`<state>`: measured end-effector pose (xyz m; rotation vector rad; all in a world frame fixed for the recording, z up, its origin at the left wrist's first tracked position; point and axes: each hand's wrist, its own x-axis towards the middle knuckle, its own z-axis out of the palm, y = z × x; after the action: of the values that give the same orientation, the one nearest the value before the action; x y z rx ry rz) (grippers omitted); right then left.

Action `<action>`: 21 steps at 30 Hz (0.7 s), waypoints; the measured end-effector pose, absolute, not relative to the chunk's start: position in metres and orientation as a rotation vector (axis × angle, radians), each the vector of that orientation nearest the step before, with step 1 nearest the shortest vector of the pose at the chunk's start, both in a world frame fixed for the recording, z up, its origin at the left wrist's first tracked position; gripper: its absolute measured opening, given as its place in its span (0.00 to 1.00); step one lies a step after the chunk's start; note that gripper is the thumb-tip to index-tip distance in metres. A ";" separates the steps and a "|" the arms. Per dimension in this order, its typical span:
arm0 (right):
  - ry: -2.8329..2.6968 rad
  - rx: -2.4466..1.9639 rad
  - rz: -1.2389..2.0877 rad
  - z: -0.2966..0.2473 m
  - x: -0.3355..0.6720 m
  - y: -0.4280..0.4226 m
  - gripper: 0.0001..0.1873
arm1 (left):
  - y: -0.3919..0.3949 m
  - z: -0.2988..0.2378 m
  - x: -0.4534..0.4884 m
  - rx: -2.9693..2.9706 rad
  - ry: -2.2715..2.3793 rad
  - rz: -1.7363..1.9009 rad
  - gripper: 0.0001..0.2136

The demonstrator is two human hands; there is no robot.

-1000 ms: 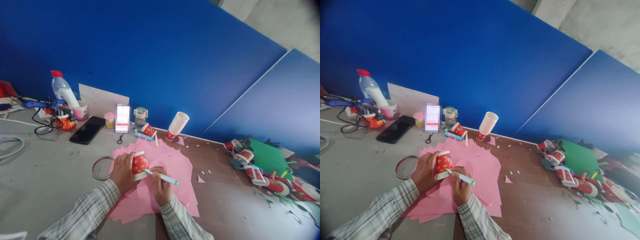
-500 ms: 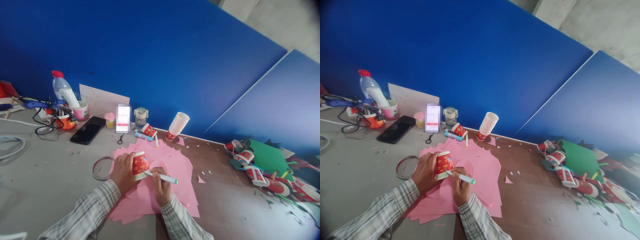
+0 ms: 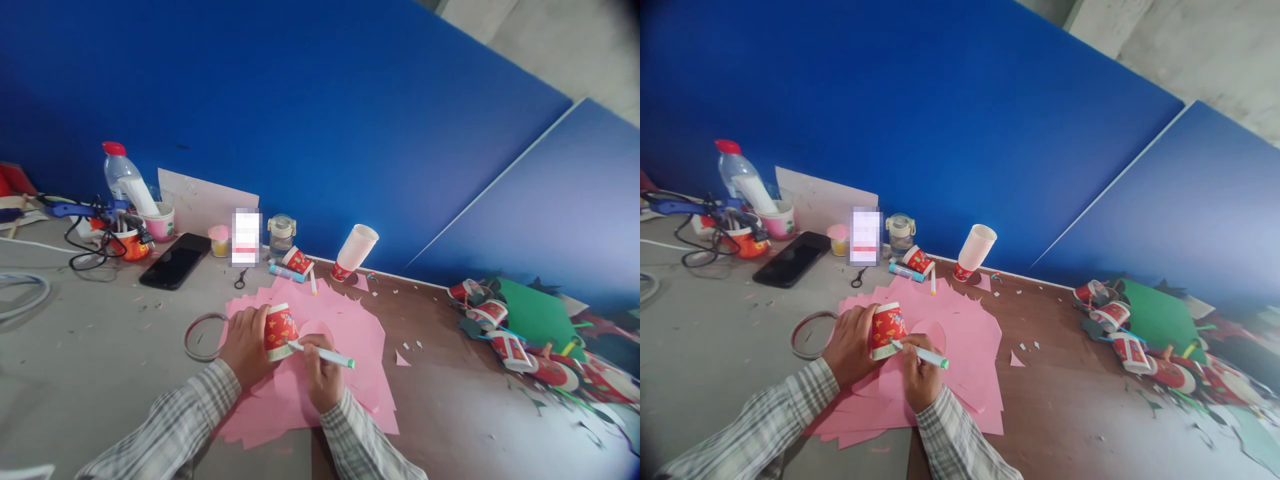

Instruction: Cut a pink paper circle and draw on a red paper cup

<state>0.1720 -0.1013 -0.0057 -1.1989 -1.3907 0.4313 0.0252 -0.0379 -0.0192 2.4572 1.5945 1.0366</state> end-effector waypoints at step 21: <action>-1.350 -1.205 0.484 -0.012 0.174 -0.101 0.10 | -0.039 -0.014 0.026 2.455 1.581 1.035 0.38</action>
<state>0.1744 -0.1015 -0.0117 -1.2050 -1.3498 0.4836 0.0265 -0.0386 -0.0145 2.4552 1.5810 1.0353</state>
